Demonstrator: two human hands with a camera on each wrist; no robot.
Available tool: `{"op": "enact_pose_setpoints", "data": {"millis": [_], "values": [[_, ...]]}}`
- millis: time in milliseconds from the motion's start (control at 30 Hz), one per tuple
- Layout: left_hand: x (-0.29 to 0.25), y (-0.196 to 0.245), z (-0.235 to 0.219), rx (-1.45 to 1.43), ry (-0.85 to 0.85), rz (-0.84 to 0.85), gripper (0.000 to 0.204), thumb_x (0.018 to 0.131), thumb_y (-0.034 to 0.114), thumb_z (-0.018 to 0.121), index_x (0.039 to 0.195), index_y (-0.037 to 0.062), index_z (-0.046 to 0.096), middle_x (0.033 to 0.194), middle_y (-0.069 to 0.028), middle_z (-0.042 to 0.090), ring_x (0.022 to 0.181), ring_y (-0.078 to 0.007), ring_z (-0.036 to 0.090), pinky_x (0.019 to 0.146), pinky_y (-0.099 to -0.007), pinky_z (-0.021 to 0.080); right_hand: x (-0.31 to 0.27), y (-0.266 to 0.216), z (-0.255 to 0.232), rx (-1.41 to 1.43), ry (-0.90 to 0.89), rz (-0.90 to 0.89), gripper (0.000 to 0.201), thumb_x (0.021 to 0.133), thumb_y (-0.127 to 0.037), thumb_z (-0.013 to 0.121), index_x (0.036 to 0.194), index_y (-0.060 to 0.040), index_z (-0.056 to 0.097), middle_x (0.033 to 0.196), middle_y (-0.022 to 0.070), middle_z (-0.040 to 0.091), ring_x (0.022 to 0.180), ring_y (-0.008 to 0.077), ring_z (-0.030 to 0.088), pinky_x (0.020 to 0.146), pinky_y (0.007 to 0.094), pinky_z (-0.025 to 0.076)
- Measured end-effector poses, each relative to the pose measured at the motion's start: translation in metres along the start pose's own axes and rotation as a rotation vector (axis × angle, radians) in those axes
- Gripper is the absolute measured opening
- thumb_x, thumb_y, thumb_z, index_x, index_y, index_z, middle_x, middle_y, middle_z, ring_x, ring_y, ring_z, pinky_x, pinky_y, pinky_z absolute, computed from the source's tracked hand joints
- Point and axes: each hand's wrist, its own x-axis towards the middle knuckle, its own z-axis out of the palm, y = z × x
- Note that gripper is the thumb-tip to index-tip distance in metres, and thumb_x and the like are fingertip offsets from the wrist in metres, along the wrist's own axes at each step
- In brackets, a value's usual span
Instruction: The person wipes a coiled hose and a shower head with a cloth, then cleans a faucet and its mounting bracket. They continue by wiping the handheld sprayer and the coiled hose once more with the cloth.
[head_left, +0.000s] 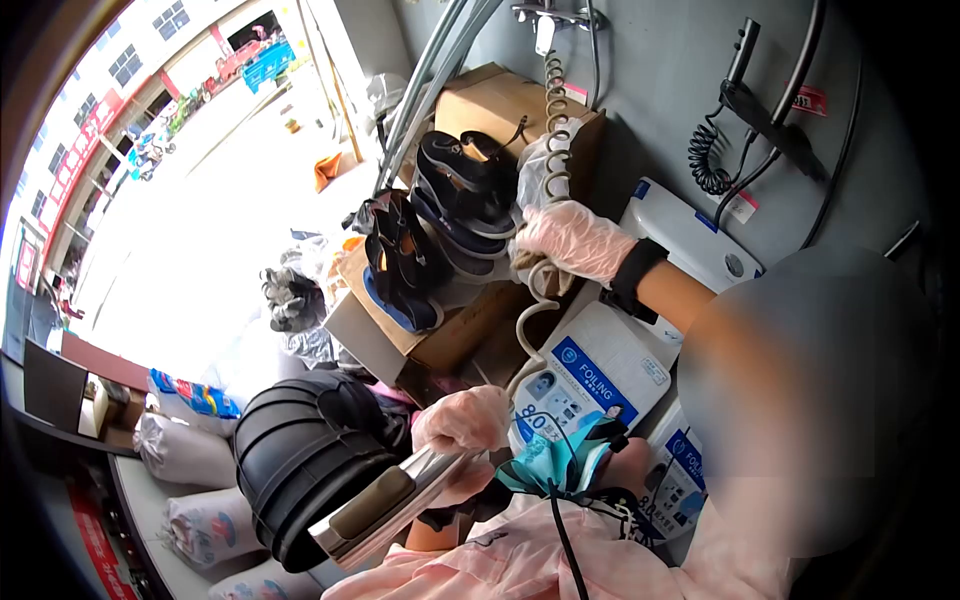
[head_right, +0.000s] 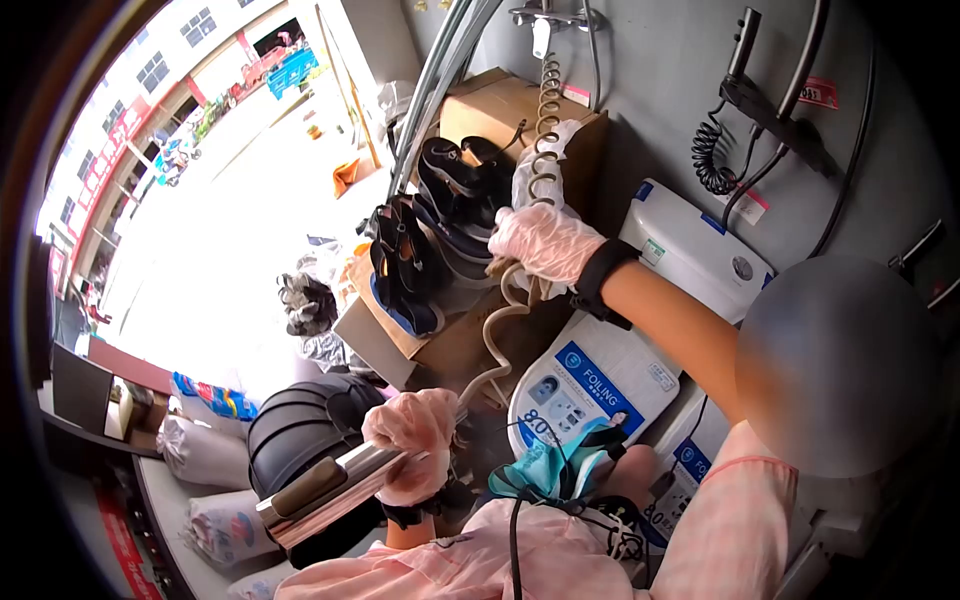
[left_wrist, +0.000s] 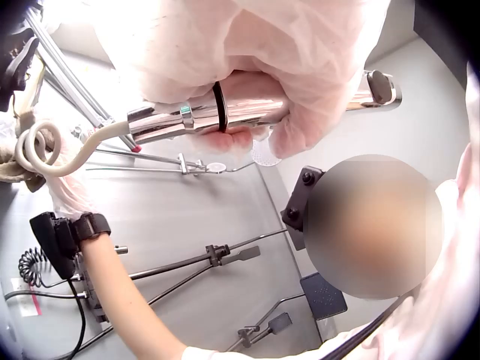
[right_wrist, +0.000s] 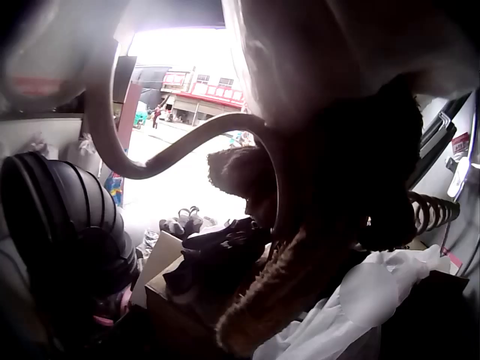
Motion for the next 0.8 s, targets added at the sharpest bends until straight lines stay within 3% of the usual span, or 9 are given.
{"op": "enact_pose_setpoints", "data": {"millis": [100,233,300,367,400,467,567,633,800], "values": [[0.002,0.007,0.013,-0.052,0.279,-0.02,0.021,0.076,0.022,0.069,0.075,0.008,0.054,0.062,-0.0047,0.051,0.056,-0.0189,0.046,0.055,-0.0326,0.033,-0.013,0.021,0.021,0.385,0.442,0.182,0.01,0.082,-0.008,0.055,0.09,-0.0049,0.062,0.081,0.0167,0.058,0.074,0.0327,0.062,0.066,0.0368,0.05],[0.007,0.01,0.006,-0.022,0.278,-0.063,0.026,0.077,0.03,0.067,0.072,0.011,0.05,0.058,-0.0023,0.045,0.052,-0.0166,0.04,0.057,-0.0317,0.03,-0.018,0.001,0.059,0.513,0.515,0.441,0.006,0.087,-0.004,0.055,0.089,-0.0073,0.059,0.085,0.0116,0.056,0.076,0.0229,0.06,0.064,0.0298,0.047],[0.011,0.012,0.002,-0.009,0.283,-0.105,0.03,0.072,0.028,0.072,0.072,0.013,0.046,0.058,-0.0003,0.042,0.053,-0.015,0.036,0.06,-0.0312,0.028,-0.014,-0.014,0.08,1.327,0.772,0.66,0.022,0.086,0.006,0.054,0.105,-0.005,0.055,0.097,0.0039,0.056,0.089,0.0161,0.058,0.069,0.0285,0.049],[0.016,0.015,-0.003,-0.032,0.282,-0.142,0.03,0.073,0.028,0.071,0.076,0.0131,0.046,0.06,0.0003,0.042,0.056,-0.0148,0.036,0.062,-0.0322,0.028,-0.004,-0.03,0.096,0.94,0.895,0.711,0.03,0.086,0.006,0.053,0.114,-0.0041,0.051,0.103,0.0045,0.057,0.091,0.0155,0.058,0.076,0.0273,0.051],[0.017,0.016,-0.01,-0.064,0.266,-0.168,0.031,0.072,0.029,0.071,0.083,0.0137,0.046,0.065,-0.0004,0.044,0.059,-0.0147,0.037,0.062,-0.0319,0.028,0.003,-0.036,0.101,1.198,0.931,0.719,0.032,0.086,0.005,0.053,0.117,-0.003,0.05,0.107,0.0043,0.056,0.097,0.0158,0.057,0.082,0.0275,0.048],[0.018,0.015,-0.015,-0.048,0.351,-0.224,0.032,0.072,0.029,0.07,0.086,0.0138,0.046,0.067,-0.0008,0.045,0.06,-0.0148,0.038,0.062,-0.0316,0.028,0.01,-0.041,0.108,1.786,0.881,0.808,0.038,0.086,0.0,0.056,0.124,-0.0035,0.048,0.113,0.0039,0.056,0.098,0.0139,0.056,0.084,0.0266,0.047],[0.022,0.01,-0.032,-0.076,0.479,-0.304,0.041,0.071,0.031,0.071,0.097,0.0122,0.046,0.075,-0.0027,0.047,0.066,-0.0148,0.044,0.063,-0.0308,0.034,0.007,-0.036,0.102,1.636,0.64,0.837,0.034,0.088,-0.003,0.057,0.121,-0.0047,0.049,0.11,0.0073,0.057,0.095,0.0154,0.06,0.08,0.0283,0.053],[0.034,0.006,-0.048,-0.137,0.459,-0.339,0.049,0.071,0.031,0.072,0.107,0.01,0.048,0.09,-0.0079,0.054,0.068,-0.0145,0.047,0.061,-0.0285,0.038,0.0,-0.031,0.098,1.834,0.795,0.58,0.037,0.087,-0.003,0.058,0.123,-0.0054,0.047,0.114,0.0074,0.056,0.101,0.0155,0.058,0.087,0.0288,0.05],[0.068,-0.041,-0.074,-0.214,0.435,-0.479,0.056,0.076,0.035,0.069,0.12,0.0067,0.048,0.125,-0.0169,0.051,0.071,-0.0156,0.051,0.07,-0.0268,0.045,-0.025,-0.03,0.054,1.831,0.818,0.562,0.038,0.091,-0.016,0.053,0.127,-0.0056,0.046,0.12,0.0067,0.053,0.107,0.0138,0.053,0.094,0.0296,0.042]]}}
